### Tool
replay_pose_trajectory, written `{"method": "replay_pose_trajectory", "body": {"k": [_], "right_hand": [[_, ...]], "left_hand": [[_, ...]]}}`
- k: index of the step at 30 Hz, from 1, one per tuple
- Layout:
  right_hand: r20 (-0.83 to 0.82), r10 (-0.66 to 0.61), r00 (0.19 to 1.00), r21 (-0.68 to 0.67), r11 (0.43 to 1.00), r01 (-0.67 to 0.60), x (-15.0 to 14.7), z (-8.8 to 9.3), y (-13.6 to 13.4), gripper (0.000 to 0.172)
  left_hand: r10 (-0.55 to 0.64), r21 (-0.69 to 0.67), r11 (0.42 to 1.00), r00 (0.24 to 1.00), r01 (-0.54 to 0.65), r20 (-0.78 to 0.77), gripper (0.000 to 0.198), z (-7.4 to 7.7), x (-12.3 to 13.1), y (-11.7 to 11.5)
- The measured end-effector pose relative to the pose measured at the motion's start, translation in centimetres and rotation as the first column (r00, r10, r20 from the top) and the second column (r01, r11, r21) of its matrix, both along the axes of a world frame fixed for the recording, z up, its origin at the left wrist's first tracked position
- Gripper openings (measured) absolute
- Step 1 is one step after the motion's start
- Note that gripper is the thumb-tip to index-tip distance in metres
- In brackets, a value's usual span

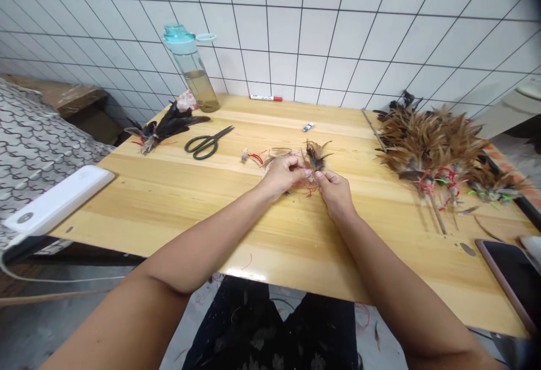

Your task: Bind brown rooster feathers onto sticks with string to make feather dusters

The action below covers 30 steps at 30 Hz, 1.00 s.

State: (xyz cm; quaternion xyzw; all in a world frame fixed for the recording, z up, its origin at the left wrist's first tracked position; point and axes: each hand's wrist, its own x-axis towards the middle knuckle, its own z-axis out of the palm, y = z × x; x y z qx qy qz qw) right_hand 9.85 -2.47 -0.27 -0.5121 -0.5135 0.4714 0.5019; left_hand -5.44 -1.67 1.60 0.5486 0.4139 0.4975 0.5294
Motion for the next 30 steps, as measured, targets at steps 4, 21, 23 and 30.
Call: {"method": "replay_pose_trajectory", "body": {"k": [4, 21, 23, 30], "right_hand": [[-0.038, 0.049, 0.998, 0.008, 0.999, -0.049, -0.1, -0.3, 0.2, 0.026], [-0.158, 0.031, 0.987, -0.006, 0.999, -0.033, 0.4, 0.2, 0.8, 0.037], [-0.167, 0.025, 0.986, -0.014, 1.000, -0.028, 0.5, 0.3, 0.8, 0.037], [-0.215, 0.013, 0.977, -0.034, 0.999, -0.020, 0.6, 0.4, 1.0, 0.036]], "left_hand": [[0.052, 0.081, 0.996, 0.995, -0.045, -0.083, 0.023, -0.6, 0.2, 0.3], [0.108, 0.183, 0.982, 0.945, -0.053, -0.310, 0.022, 0.0, -0.8, 0.0], [0.130, 0.220, 0.974, 0.929, -0.054, -0.345, 0.020, 0.1, -0.9, 0.0], [0.166, 0.303, 0.953, 0.885, -0.030, -0.436, 0.017, 0.8, -0.8, -0.3]]}}
